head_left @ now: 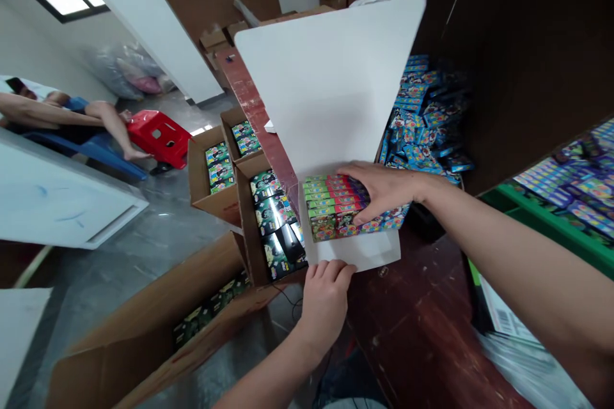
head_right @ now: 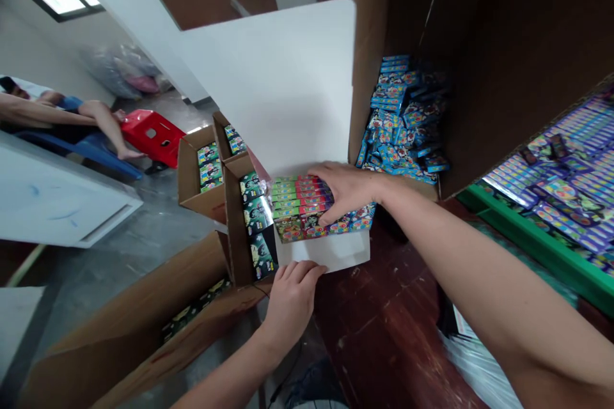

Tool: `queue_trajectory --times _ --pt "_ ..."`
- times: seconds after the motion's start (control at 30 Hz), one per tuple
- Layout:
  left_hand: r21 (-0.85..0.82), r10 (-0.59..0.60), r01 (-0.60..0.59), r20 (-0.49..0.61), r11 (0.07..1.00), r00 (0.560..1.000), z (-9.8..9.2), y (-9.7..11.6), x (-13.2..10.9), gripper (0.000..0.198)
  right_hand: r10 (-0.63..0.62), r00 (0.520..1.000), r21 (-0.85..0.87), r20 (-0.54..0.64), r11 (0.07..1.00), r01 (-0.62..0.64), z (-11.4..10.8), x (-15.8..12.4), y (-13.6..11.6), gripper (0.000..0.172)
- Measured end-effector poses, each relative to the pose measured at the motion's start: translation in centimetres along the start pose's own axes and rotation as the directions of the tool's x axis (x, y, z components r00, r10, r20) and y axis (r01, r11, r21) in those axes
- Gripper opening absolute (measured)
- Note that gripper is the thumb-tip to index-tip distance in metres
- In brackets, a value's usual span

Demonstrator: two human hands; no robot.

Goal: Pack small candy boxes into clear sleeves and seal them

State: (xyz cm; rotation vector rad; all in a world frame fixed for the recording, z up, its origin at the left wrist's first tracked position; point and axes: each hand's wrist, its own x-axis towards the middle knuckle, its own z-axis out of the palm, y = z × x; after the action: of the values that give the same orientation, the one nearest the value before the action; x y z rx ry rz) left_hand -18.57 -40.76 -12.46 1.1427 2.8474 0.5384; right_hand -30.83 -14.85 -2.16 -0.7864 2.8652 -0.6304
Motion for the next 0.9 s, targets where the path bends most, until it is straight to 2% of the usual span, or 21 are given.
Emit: queue_trajectory --times 0.17,0.3,0.37,0.53,0.63,0.67,0.73,0.8,0.9 --pt "-0.019 0.077 -0.077 -0.003 0.997 0.997 0.2 0.8 0.0 0.027 -0.020 0.995 -0.167 -0.102 0.986 0.003 2.0 1.4 -0.8 0.115" --pt "-0.015 0.047 -0.047 0.003 0.999 0.999 0.1 0.3 0.1 0.029 -0.047 0.993 -0.303 -0.105 0.953 0.013 4.3 1.6 -2.0 0.088" --pt "0.002 0.044 -0.044 0.019 0.999 0.999 0.3 0.1 0.2 0.029 0.004 0.995 -0.288 -0.102 0.957 -0.033 5.6 1.2 -2.2 0.084" --pt "0.082 0.065 -0.066 0.021 0.994 0.998 0.6 0.1 0.7 0.027 0.040 0.990 -0.227 -0.138 0.971 -0.071 7.6 1.0 -1.4 0.096" --pt "0.055 0.136 -0.134 -0.021 0.989 0.991 0.0 -0.7 1.6 0.018 0.058 0.990 -0.260 -0.129 0.961 -0.090 7.4 1.3 -1.4 0.094" --pt "0.033 0.169 -0.167 -0.059 0.985 0.984 -0.4 -1.1 2.3 0.017 0.063 0.990 -0.284 -0.127 0.954 -0.097 7.2 1.4 -1.5 0.093" --pt "0.016 0.209 -0.210 -0.203 0.978 0.957 -1.3 -2.1 4.1 0.023 0.066 0.992 -0.348 -0.109 0.932 -0.100 6.6 1.6 -1.6 0.086" --pt "0.055 0.177 -0.168 -0.288 0.984 0.941 -1.9 -2.8 6.4 0.030 0.081 0.994 -0.420 -0.079 0.901 -0.107 5.7 1.5 -1.9 0.079" --pt "0.108 0.128 -0.103 -0.265 0.989 0.956 -2.5 -2.9 8.5 0.032 0.149 0.983 -0.507 -0.110 0.842 -0.185 4.1 -0.4 -3.2 0.090"
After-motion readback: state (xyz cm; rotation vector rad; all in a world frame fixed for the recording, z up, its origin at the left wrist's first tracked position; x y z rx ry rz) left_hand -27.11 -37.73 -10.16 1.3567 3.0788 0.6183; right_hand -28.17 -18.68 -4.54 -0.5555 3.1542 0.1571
